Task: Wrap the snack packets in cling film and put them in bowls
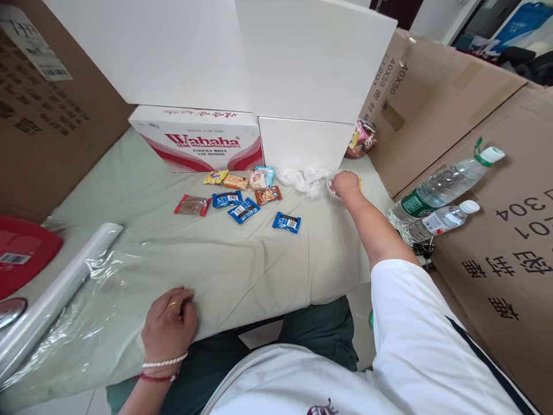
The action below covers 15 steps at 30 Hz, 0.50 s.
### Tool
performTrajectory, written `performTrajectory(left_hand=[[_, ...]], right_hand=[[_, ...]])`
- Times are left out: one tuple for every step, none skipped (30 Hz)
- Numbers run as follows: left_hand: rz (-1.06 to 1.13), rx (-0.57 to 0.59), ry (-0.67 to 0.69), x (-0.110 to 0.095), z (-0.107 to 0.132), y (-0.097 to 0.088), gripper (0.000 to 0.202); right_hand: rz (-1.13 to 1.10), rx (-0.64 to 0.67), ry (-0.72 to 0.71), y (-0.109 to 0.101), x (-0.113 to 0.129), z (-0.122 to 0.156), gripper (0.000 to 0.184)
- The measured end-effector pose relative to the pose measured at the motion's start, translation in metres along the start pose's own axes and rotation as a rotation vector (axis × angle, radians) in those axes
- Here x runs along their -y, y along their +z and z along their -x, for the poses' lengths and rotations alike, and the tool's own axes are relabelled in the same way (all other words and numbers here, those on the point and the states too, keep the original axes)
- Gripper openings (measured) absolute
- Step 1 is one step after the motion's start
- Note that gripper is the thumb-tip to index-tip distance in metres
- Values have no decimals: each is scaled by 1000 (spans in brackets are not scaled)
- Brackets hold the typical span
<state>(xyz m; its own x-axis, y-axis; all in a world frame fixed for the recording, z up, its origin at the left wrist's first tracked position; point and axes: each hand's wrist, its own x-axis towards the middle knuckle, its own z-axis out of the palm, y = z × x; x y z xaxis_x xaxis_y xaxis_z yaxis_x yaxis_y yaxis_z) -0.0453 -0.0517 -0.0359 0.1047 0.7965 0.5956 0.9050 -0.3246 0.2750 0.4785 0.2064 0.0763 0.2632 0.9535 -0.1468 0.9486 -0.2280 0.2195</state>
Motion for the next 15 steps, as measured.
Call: performTrajectory(left_hand=[[-4, -3, -2, 0, 0, 0, 17], [-6, -7, -5, 0, 0, 0, 17], [-6, -10, -9, -1, 0, 0, 17], [-2, -11, -12, -1, 0, 0, 17], [4, -11, -15, -1, 0, 0, 17], [8, -11, -17, -1, 0, 0, 18], [12, -10, -14, -1, 0, 0, 18], [13, -7, -10, -1, 0, -1, 18], [13, -4, -9, 0, 0, -1, 17], [10, -4, -12, 0, 0, -1, 17], [7, -1, -17, 0, 0, -1, 17], [3, 0, -20, 0, 0, -1, 18], [1, 0, -19, 0, 0, -1, 18], [-3, -2, -14, -1, 0, -1, 17], [-6, -7, -2, -1, -1, -2, 17]], right_hand=[[-1, -26, 10, -2, -2, 2, 41], [-5, -56, 22, -4, -6, 4, 41], [-11, -85, 34, -7, -12, 6, 43], [-18, -124, 53, -10, -19, 8, 45], [-30, -178, 85, -13, -28, 11, 46], [-43, -236, 123, -15, -37, 14, 46], [-52, -269, 161, -15, -46, 17, 46], [-57, -268, 190, -14, -54, 20, 45], [-57, -235, 205, -12, -60, 24, 43], [-54, -176, 202, -8, -64, 28, 40], [-46, -106, 183, -4, -66, 33, 38], [-41, -53, 161, 0, -66, 38, 36], [-39, -26, 140, 5, -64, 42, 35], [-39, -23, 123, 8, -61, 46, 35], [-33, -27, 114, 11, -57, 49, 35]])
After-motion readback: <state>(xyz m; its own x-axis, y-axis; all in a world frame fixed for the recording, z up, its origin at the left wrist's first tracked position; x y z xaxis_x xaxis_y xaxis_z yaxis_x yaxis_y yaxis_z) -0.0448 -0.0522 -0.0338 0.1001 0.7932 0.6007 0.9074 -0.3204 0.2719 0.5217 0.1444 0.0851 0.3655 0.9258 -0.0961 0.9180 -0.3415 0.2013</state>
